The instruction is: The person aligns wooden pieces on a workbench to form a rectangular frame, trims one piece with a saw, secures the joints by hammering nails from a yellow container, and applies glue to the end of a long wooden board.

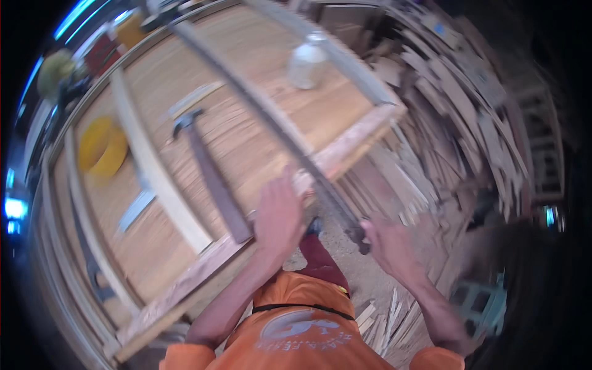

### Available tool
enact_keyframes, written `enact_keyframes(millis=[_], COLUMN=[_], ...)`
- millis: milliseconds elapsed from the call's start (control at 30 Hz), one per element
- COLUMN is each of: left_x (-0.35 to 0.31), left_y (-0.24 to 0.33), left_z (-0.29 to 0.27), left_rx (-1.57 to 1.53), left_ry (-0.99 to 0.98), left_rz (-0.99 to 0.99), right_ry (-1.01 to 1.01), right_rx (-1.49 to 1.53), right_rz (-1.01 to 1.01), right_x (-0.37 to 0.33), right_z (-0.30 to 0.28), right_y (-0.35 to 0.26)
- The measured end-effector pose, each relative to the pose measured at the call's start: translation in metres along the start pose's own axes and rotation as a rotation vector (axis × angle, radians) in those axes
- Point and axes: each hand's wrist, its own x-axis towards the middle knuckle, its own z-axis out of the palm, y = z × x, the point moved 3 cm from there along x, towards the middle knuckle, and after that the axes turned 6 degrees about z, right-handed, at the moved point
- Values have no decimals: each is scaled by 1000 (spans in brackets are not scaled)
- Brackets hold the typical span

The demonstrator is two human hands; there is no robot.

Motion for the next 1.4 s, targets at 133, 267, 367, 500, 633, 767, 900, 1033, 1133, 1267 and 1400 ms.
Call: enact_keyframes(millis=[133, 267, 367, 500, 633, 767, 900, 1033, 1133, 1267, 1400], left_x=[-6, -5, -6, -7, -5, -4, -4, -3, -5, -2, 4], left_y=[-7, -8, -7, -4, -5, -5, -3, -5, -9, -8, 1], left_z=[11, 8, 8, 9, 12, 8, 1, -1, -1, 0, -4], left_rx=[19, 132, 111, 146, 119, 84, 27, -90, -89, -109, -124], left_ry=[-104, 41, 8, 58, 61, 43, -10, -52, -38, -7, -8], left_rz=[29, 30, 45, 57, 59, 31, 45, -40, -52, -67, -90], right_ry=[-12, -16, -32, -77, -88, -160, -235, -244, -147, -322, -467], right_rx=[283, 157, 83, 40, 61, 181, 44, 109, 339, 705, 998], right_rz=[-18, -42, 35, 72, 59, 102, 146, 77, -45, 67, 336], right_x=[4, 6, 1, -3, 1, 2, 3, 15, 30, 56, 73], right_z=[-1, -2, -9, -14, -13, -19, -29, -20, 1, 47, 115], right_y=[-9, -27, -31, -30, -36, -42, -40, -20, 16, 84, 111])
